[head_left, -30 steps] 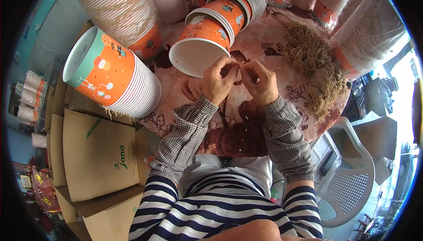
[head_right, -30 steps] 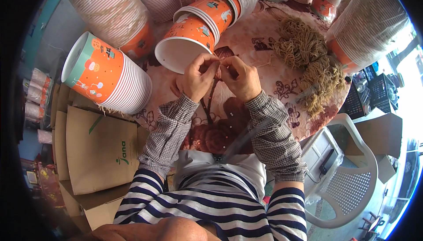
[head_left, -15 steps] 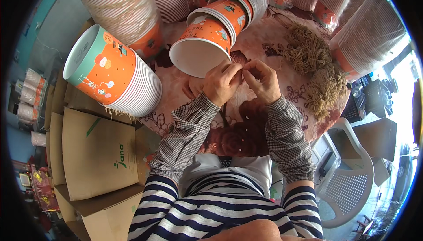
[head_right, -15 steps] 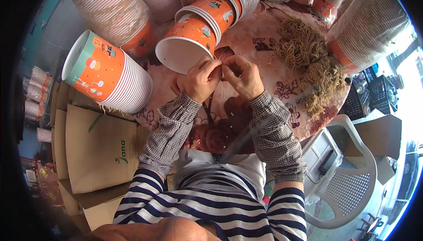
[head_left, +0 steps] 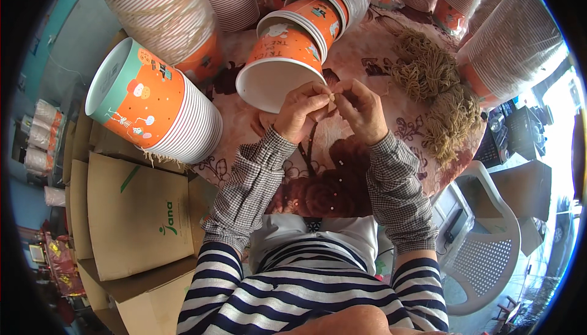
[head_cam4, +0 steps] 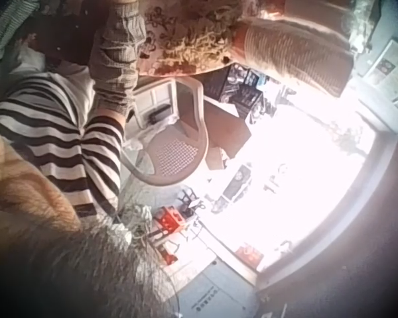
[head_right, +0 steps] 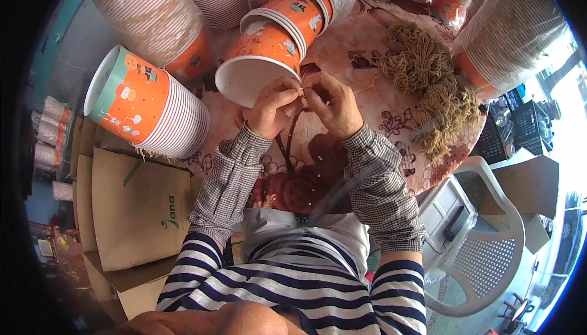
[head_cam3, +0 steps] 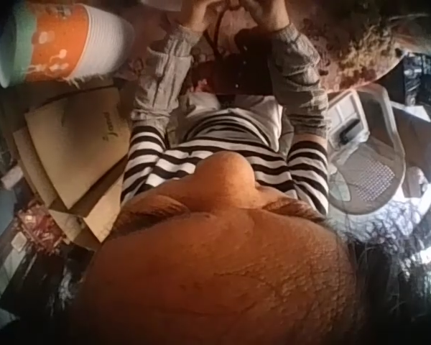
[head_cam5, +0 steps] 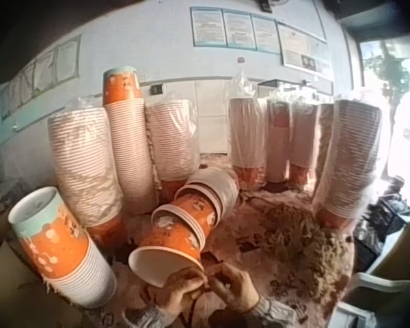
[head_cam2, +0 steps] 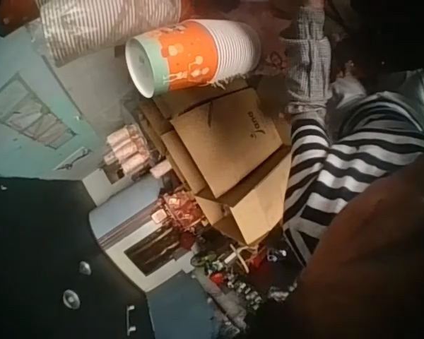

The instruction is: Attaching handles or strings to paper buckets for a manufacturing task.

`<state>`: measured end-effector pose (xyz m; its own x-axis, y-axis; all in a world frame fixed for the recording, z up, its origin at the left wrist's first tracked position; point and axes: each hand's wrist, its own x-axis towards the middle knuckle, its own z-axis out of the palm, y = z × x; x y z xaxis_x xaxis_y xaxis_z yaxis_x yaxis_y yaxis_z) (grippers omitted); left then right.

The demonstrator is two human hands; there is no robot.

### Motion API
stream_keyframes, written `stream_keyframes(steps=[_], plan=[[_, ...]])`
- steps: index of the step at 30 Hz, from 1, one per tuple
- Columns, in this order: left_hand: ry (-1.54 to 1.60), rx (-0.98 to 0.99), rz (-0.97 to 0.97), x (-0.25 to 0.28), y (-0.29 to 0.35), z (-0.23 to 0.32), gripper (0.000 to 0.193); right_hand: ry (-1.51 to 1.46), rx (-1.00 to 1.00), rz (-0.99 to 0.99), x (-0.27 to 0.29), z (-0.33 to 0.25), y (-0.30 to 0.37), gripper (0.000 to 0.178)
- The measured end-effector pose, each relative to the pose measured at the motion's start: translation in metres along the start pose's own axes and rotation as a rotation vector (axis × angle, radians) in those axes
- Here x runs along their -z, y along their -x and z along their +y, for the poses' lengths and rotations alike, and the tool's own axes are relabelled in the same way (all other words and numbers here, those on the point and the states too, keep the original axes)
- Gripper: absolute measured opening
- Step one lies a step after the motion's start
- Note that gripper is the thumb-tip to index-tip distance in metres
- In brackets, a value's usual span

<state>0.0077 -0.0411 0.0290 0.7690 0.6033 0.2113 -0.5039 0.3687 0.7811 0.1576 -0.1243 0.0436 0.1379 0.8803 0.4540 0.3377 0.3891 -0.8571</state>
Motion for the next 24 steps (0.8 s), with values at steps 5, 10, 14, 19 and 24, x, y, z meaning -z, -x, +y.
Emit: stream_keyframes(steps=[5, 10, 14, 19, 24], plan=[[0.076, 0.023, 0.024, 0.0, -0.002, -0.006, 0.01, -0.266, -0.156, -0.019, 0.003, 0.003, -0.001, 0.013], [-0.219, -0.092, 0.171, -0.001, -0.001, -0.005, 0.015, -0.296, -0.1, -0.013, 0.005, 0.005, -0.001, 0.017], [-0.355, -0.128, 0.215, -0.006, 0.0, -0.003, 0.018, -0.304, -0.105, -0.009, 0.005, 0.001, -0.001, 0.022], [-0.324, -0.081, 0.178, -0.009, 0.001, -0.002, 0.021, -0.111, -0.012, -0.035, 0.005, -0.003, 0.001, 0.022], [-0.378, -0.101, 0.135, -0.008, 0.001, -0.003, 0.022, -0.072, 0.041, 0.03, 0.004, 0.001, 0.0, 0.015]])
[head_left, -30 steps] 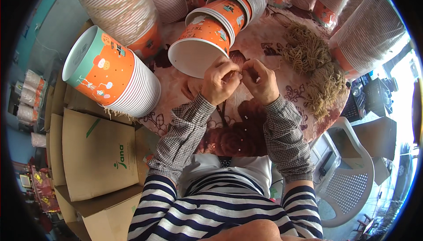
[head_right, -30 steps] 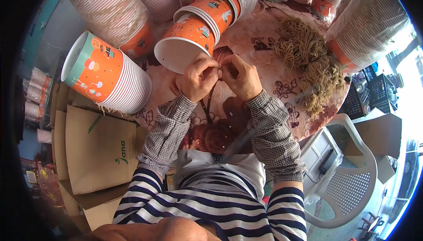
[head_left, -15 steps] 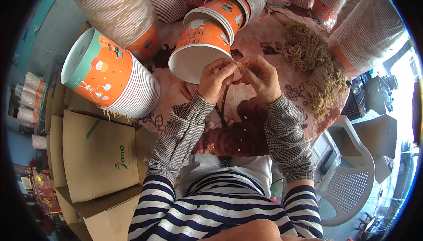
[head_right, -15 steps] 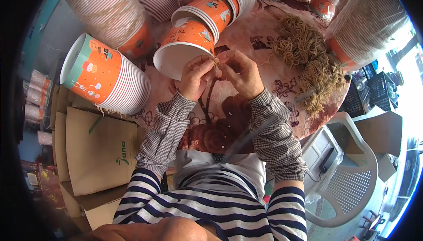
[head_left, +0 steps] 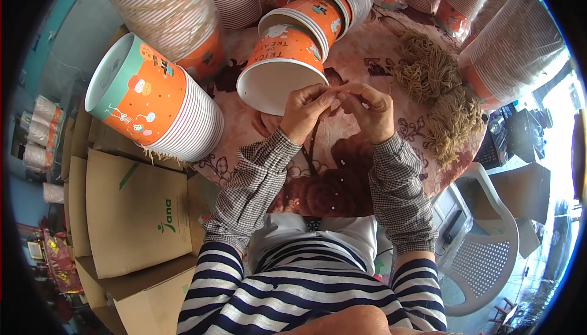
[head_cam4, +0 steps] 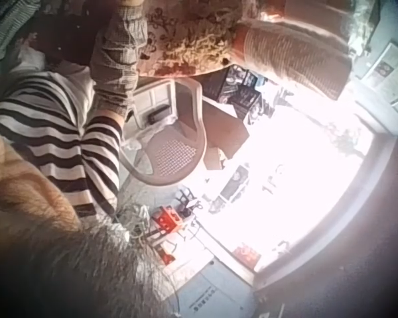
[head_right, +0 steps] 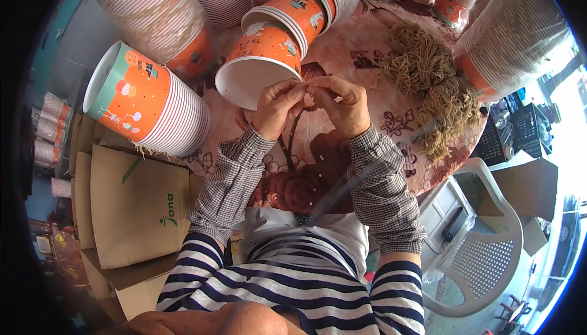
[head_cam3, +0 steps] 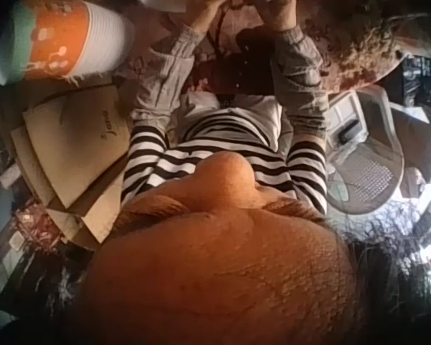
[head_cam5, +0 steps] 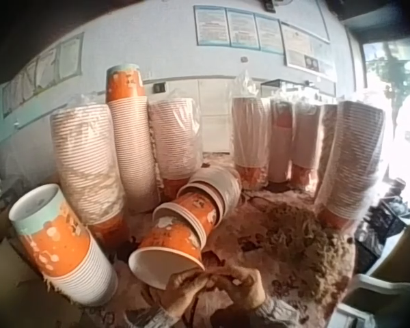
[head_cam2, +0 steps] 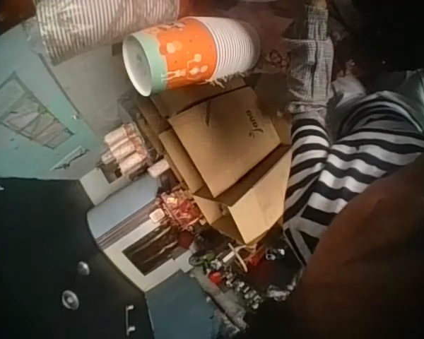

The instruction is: Attaching handles or strings to paper buckets for a manufacturing task.

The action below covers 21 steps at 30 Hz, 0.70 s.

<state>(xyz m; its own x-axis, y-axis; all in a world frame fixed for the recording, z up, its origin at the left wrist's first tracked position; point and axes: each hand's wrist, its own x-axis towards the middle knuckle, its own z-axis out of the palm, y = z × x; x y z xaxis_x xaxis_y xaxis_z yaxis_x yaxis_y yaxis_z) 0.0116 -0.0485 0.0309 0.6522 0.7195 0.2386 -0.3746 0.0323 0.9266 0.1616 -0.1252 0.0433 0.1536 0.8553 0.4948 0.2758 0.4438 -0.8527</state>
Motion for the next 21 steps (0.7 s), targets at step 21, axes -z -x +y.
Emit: stream_keyframes(steps=[21], plan=[[-0.268, -0.067, -0.006, -0.002, 0.001, -0.001, 0.02, -0.138, -0.17, 0.294, -0.01, 0.003, 0.001, 0.01]])
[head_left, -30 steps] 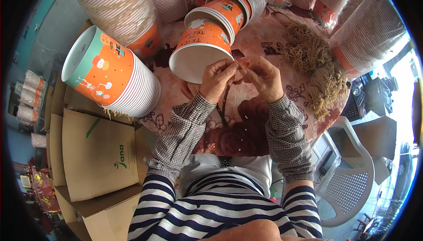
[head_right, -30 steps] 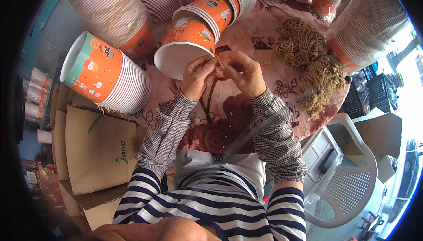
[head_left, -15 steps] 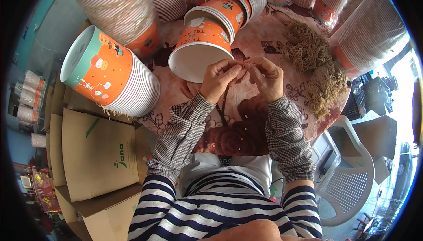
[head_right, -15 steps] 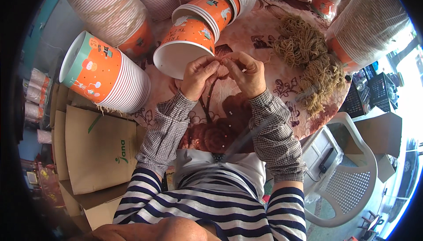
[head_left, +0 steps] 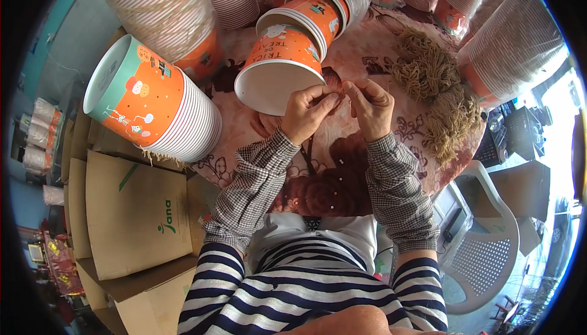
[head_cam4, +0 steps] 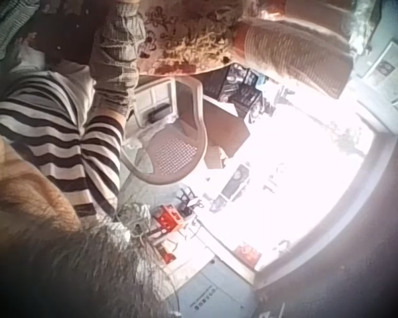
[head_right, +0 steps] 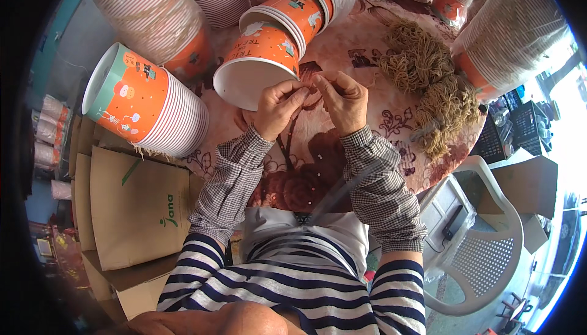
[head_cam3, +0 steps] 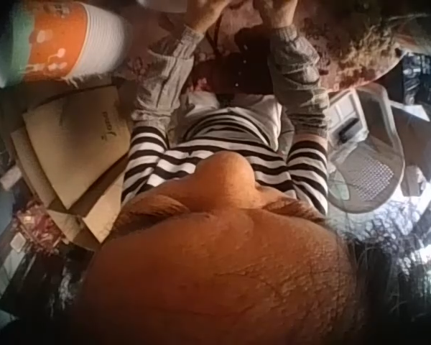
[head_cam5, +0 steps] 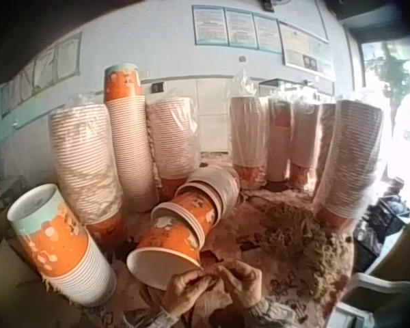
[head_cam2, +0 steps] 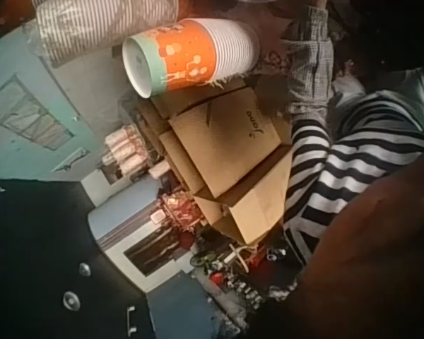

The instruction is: Attaching handles or strings to paper buckets for a manufacturing task.

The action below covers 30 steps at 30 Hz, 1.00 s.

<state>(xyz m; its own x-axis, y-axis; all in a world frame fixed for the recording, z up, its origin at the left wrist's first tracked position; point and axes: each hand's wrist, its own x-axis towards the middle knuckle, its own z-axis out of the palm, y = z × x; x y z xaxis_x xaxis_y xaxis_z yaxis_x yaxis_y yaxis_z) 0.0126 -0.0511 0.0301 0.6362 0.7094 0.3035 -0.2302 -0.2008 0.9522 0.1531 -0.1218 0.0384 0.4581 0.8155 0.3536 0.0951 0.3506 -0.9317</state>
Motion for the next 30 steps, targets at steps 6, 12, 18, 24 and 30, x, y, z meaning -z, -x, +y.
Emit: stream_keyframes(steps=[6, 12, 18, 24, 30], plan=[[-0.124, -0.078, 0.009, -0.003, -0.001, -0.004, 0.017, -0.023, -0.015, 0.116, -0.002, 0.003, 0.0, 0.01], [-0.326, -0.182, 0.046, -0.007, -0.001, -0.003, 0.015, -0.06, -0.022, 0.174, 0.001, 0.002, -0.005, 0.011], [-0.459, -0.292, 0.164, -0.01, 0.003, 0.0, 0.01, -0.079, -0.029, 0.116, 0.004, 0.003, -0.005, 0.012], [-0.563, -0.415, 0.178, -0.014, 0.012, 0.0, 0.006, 0.013, 0.094, 0.082, 0.007, 0.014, -0.009, 0.012], [-0.609, -0.475, 0.13, -0.012, 0.014, -0.007, 0.005, 0.102, 0.051, 0.08, 0.014, 0.019, -0.013, 0.011]])
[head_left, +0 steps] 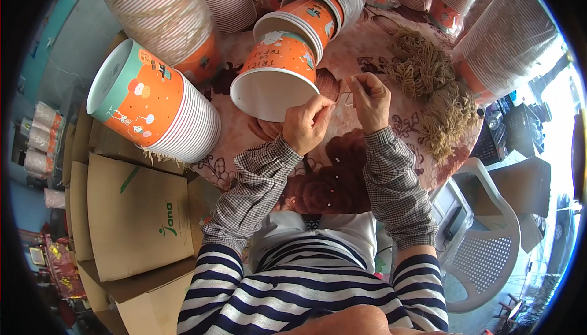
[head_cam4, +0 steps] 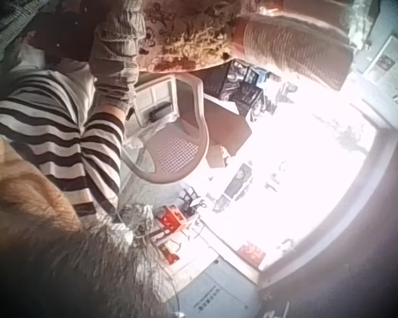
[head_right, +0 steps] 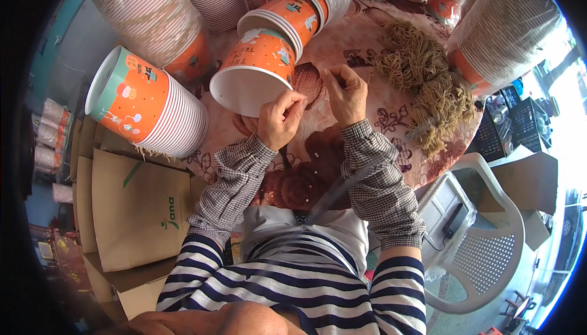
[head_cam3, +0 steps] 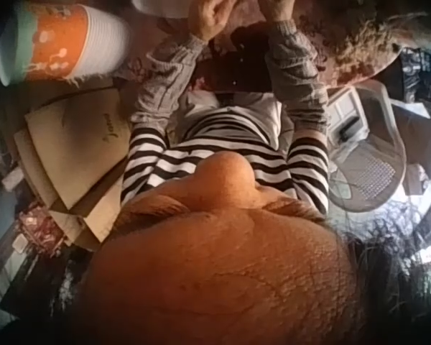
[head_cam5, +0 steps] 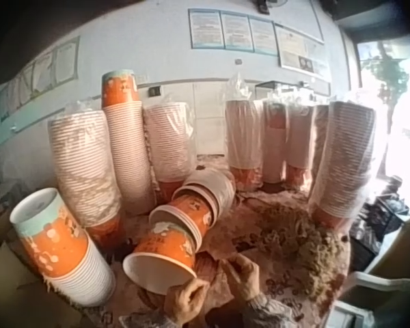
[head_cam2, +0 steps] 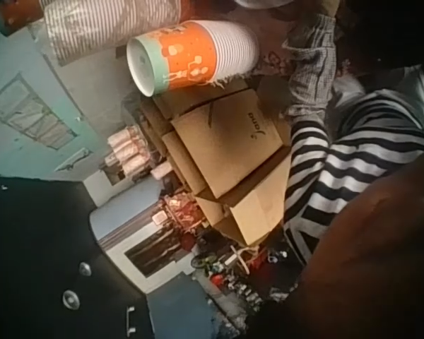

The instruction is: Attaching handles or strings to paper buckets for a manufacturing task.

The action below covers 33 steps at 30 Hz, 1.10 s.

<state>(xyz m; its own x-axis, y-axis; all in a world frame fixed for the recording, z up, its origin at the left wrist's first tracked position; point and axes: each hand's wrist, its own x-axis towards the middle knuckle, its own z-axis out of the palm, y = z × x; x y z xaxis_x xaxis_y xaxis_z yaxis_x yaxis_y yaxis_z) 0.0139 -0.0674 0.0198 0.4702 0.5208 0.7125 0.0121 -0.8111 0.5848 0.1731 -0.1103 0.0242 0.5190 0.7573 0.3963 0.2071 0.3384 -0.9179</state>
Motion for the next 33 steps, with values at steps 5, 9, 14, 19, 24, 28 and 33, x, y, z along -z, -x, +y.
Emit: stream_keyframes(steps=[5, 9, 14, 19, 24, 28, 33], plan=[[-0.016, 0.028, 0.263, 0.008, 0.003, 0.028, 0.014, 0.011, -0.001, -0.066, -0.005, -0.013, 0.013, 0.012], [0.273, 0.294, 0.081, 0.009, 0.037, 0.036, 0.018, 0.025, 0.002, -0.053, -0.007, -0.034, 0.049, 0.011], [1.174, 0.773, 0.105, 0.0, 0.063, 0.051, 0.028, 0.015, -0.016, -0.122, -0.013, -0.053, 0.101, 0.009], [1.404, 0.827, 0.15, -0.001, 0.073, 0.054, 0.022, 0.092, 0.037, -0.088, -0.007, -0.064, 0.133, 0.012], [1.429, 0.982, -0.013, 0.001, 0.081, 0.065, 0.016, 0.101, -0.035, -0.002, 0.003, -0.064, 0.159, 0.013], [1.433, 0.939, 0.012, 0.0, 0.083, 0.078, 0.014, 0.144, -0.06, -0.037, 0.013, -0.068, 0.171, 0.009], [1.526, 0.939, 0.079, -0.008, 0.09, 0.074, 0.013, 0.104, -0.09, -0.061, 0.01, -0.07, 0.187, 0.006]])
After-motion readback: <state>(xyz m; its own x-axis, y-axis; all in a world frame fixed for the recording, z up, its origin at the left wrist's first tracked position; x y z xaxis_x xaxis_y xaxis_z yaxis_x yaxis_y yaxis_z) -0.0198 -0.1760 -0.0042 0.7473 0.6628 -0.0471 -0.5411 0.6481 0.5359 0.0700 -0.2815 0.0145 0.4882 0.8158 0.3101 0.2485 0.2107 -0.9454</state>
